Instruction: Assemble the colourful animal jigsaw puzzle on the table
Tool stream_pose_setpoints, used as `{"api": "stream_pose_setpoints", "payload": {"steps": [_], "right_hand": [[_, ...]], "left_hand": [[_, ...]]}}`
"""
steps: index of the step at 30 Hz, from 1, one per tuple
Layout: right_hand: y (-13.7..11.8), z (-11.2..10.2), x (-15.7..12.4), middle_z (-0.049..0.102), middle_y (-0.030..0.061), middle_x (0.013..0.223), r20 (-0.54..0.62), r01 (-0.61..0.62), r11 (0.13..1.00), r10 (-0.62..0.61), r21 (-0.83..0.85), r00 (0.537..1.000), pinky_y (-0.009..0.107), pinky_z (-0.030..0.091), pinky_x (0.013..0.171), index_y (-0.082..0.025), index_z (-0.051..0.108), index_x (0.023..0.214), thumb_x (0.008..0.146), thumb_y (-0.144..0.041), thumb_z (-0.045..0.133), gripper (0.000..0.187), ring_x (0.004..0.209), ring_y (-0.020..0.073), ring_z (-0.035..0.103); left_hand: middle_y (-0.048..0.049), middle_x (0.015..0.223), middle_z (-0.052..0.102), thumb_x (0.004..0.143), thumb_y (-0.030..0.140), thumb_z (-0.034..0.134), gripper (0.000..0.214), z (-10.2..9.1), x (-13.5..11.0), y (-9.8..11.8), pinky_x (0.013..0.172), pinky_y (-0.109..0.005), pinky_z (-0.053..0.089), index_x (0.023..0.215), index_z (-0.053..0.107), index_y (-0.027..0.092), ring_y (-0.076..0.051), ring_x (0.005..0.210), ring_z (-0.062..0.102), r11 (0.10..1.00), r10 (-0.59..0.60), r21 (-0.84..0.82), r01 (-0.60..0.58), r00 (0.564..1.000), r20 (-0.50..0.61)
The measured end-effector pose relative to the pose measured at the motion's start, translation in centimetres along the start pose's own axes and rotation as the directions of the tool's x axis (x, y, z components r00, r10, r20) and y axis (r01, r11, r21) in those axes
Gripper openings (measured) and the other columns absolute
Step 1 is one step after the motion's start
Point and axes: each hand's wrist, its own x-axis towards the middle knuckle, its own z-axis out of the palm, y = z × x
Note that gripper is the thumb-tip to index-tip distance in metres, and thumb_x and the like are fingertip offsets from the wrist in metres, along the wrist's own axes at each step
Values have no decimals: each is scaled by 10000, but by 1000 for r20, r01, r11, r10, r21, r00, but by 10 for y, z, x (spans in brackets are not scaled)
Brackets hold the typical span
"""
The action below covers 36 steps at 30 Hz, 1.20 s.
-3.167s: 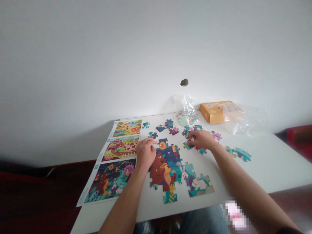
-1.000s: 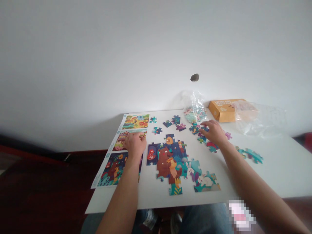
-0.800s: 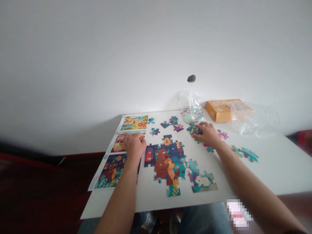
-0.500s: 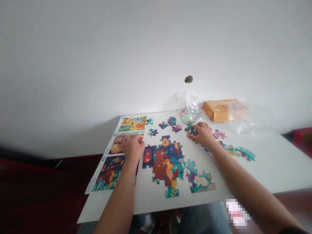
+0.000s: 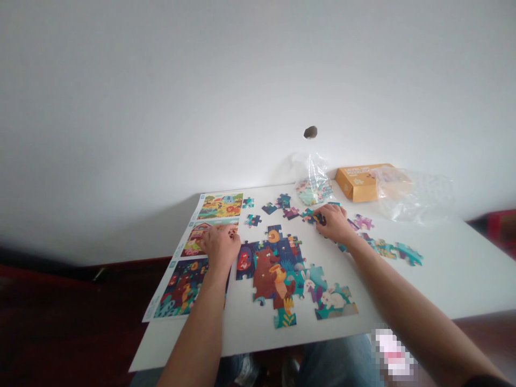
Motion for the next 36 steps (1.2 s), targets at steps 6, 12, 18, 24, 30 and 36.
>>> {"api": "stream_pose_setpoints", "payload": {"steps": [6,12,18,24,30,36], "right_hand": [[-13,10,-4,496,85,1511,-2,176,984,-177,-24,984,576,205,1130,-277,611,1338,861,-374,568,489,1357,347,407],[-22,14,-3,560,74,1456,30,214,976,-215,26,976,625,203,1151,-301,655,1276,920,-318,511,385,1345,315,479],[-10,0,-6,612,134,1375,-95,-50,999,50,6,994,472,379,1085,-232,679,1243,954,-426,489,397,1258,312,555],[-41,18,-21,338,343,1542,-38,-286,944,284,-165,958,600,285,1110,-19,428,1466,964,-568,440,744,1461,456,273],[-60,24,-23,273,309,1592,52,-144,978,153,-149,987,567,260,1153,-41,339,1522,1020,-431,356,635,1493,430,231],[-45,26,-20,295,268,1595,84,-13,994,21,-104,996,555,299,1161,-54,368,1510,948,-177,403,576,1492,407,256]], "left_hand": [[-124,1162,641,813,200,580,312,-1,0,0,990,-540,429,1056,765,266,-361,1144,544,1000,8,-4,-8,1000,19],[-131,1167,637,822,212,576,301,-2,-2,0,999,-526,424,1049,768,262,-365,1156,538,1000,17,-3,-17,1000,4],[-121,1157,640,813,211,580,302,-1,-1,0,1003,-513,415,1044,767,262,-354,1146,532,1000,10,-14,-10,1000,-2],[-115,1161,643,813,224,575,310,0,0,-1,1003,-517,414,1056,764,264,-353,1147,528,1000,9,0,-9,1000,3],[-113,1184,639,816,232,568,328,3,1,-2,985,-521,421,1076,763,274,-358,1140,532,1000,-3,20,3,1000,13],[-107,1185,637,818,228,568,328,3,0,-2,982,-512,423,1078,763,278,-354,1150,536,1000,-2,7,2,1000,5]]}}
